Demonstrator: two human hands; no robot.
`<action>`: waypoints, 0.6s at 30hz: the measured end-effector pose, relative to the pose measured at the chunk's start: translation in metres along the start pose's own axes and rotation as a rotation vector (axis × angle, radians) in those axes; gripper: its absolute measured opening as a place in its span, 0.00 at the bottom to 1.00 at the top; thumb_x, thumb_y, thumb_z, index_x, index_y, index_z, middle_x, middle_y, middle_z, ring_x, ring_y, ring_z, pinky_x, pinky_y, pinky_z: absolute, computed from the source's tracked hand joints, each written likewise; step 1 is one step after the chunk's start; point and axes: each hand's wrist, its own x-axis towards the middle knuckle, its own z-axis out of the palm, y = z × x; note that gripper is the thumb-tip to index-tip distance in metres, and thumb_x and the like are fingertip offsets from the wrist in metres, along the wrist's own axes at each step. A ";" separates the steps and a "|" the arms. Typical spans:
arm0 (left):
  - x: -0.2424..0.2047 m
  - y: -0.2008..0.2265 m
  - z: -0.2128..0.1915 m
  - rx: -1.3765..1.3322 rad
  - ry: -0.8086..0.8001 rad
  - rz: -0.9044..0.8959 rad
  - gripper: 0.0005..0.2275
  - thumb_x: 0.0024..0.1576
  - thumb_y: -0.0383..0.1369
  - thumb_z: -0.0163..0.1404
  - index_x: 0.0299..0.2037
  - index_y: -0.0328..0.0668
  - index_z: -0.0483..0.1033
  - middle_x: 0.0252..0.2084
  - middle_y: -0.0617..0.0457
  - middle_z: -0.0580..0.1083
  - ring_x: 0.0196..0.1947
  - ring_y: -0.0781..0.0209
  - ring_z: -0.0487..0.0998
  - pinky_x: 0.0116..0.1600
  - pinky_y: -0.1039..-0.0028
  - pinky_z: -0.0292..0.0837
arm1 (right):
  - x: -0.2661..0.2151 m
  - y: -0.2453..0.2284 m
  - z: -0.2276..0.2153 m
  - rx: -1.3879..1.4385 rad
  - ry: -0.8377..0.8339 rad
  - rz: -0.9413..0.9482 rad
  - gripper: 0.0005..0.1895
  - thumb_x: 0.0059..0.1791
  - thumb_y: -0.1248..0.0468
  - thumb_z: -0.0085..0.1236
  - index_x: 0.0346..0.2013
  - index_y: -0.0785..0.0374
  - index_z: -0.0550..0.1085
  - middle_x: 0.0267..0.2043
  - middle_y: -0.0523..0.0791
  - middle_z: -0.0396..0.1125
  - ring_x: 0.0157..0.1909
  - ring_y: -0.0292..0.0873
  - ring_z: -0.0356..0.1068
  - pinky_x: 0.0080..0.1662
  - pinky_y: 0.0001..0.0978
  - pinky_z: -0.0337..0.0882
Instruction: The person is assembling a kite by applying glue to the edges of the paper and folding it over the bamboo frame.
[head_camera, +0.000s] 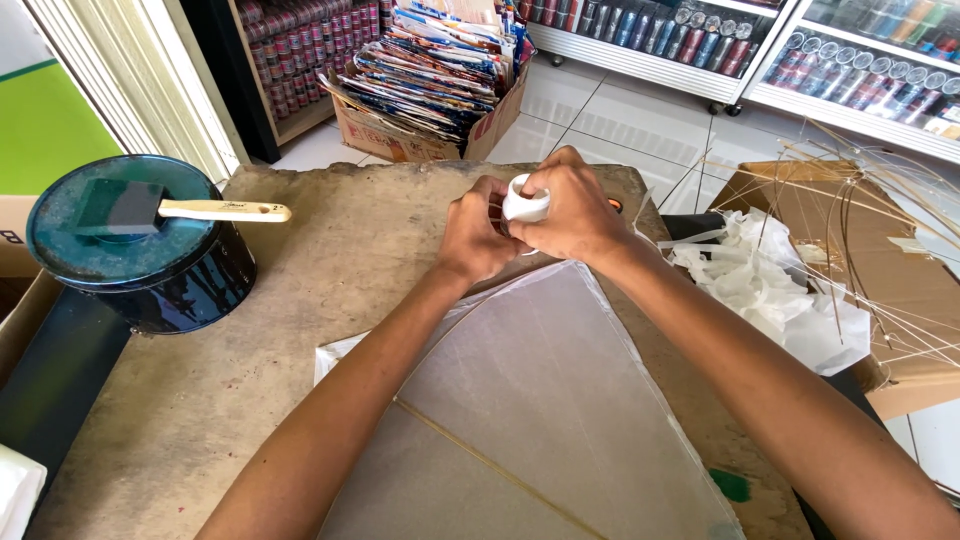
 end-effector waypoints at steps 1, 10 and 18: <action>0.000 0.000 0.000 0.000 0.000 0.001 0.27 0.35 0.24 0.68 0.47 0.31 0.72 0.40 0.39 0.80 0.42 0.46 0.84 0.40 0.67 0.84 | -0.001 0.000 0.000 0.000 0.001 -0.001 0.24 0.35 0.56 0.75 0.40 0.64 0.81 0.52 0.53 0.64 0.58 0.66 0.68 0.58 0.52 0.69; 0.000 0.003 -0.001 -0.003 0.003 -0.026 0.26 0.37 0.22 0.65 0.47 0.31 0.72 0.41 0.38 0.79 0.42 0.46 0.84 0.41 0.67 0.84 | 0.000 0.002 0.005 0.008 -0.002 0.013 0.24 0.35 0.58 0.75 0.41 0.67 0.81 0.52 0.54 0.64 0.58 0.65 0.69 0.58 0.50 0.70; -0.002 0.010 -0.003 0.007 -0.002 -0.050 0.27 0.35 0.26 0.68 0.48 0.34 0.73 0.43 0.41 0.80 0.45 0.48 0.84 0.44 0.69 0.85 | -0.017 -0.021 -0.023 0.142 0.114 -0.028 0.23 0.33 0.68 0.76 0.42 0.68 0.80 0.48 0.57 0.64 0.48 0.64 0.74 0.49 0.45 0.77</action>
